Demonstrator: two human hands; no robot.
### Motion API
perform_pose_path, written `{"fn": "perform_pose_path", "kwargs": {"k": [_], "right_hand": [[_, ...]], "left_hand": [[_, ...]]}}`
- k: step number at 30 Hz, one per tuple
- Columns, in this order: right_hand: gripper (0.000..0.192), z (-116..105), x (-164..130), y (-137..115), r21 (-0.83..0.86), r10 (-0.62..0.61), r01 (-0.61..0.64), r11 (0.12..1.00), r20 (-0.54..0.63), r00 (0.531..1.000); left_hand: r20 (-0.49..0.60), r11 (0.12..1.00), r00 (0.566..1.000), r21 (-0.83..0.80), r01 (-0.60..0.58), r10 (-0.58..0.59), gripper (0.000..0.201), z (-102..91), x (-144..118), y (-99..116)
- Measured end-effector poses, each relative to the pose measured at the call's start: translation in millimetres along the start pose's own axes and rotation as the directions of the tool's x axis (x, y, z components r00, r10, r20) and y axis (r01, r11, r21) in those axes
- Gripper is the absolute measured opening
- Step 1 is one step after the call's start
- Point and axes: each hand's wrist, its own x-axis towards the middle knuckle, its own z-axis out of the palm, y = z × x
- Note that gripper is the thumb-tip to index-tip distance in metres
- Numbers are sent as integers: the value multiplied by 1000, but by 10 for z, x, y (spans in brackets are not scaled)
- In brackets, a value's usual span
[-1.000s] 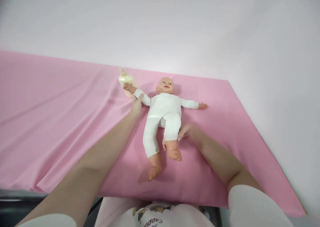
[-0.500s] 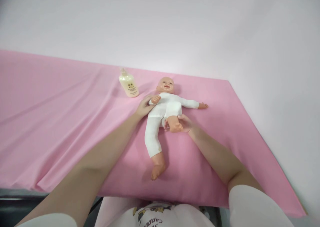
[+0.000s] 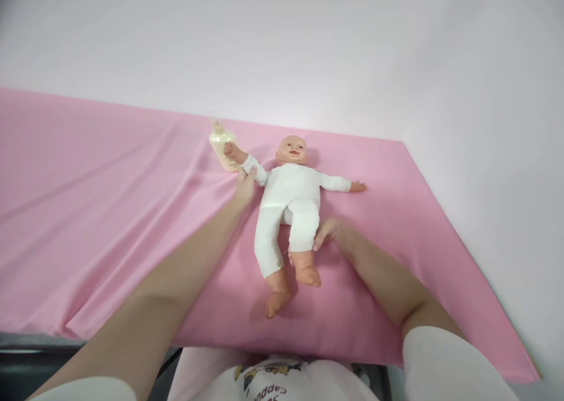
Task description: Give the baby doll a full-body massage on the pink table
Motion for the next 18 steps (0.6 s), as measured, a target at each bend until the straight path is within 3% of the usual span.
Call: {"fn": "perform_pose_path", "kwargs": {"k": [3,5,7,10,13,15,18], "right_hand": [[60,-70,22,29,-2,-145,146,989,144,979],[62,-81,26,51,81,-289,284,955,65,955],[59,-58,20,50,114,-345,347,931,-37,938],[56,3,16,0,110,-293,323,940,-225,929],[53,44,22,-50,119,-216,271,955,-345,913],[49,54,22,-58,102,-199,249,963,-354,914],[50,61,21,-52,67,-200,218,974,-214,956]], "left_hand": [[136,996,990,73,-48,38,48,19,-74,115],[261,986,964,139,-97,58,51,37,-135,219],[365,968,927,187,-166,89,54,50,-186,311],[427,949,896,214,-230,121,55,55,-225,389],[426,948,897,220,-230,119,54,48,-223,396],[425,950,898,218,-222,112,55,48,-210,378],[394,960,915,209,-186,91,55,59,-188,335]]}}
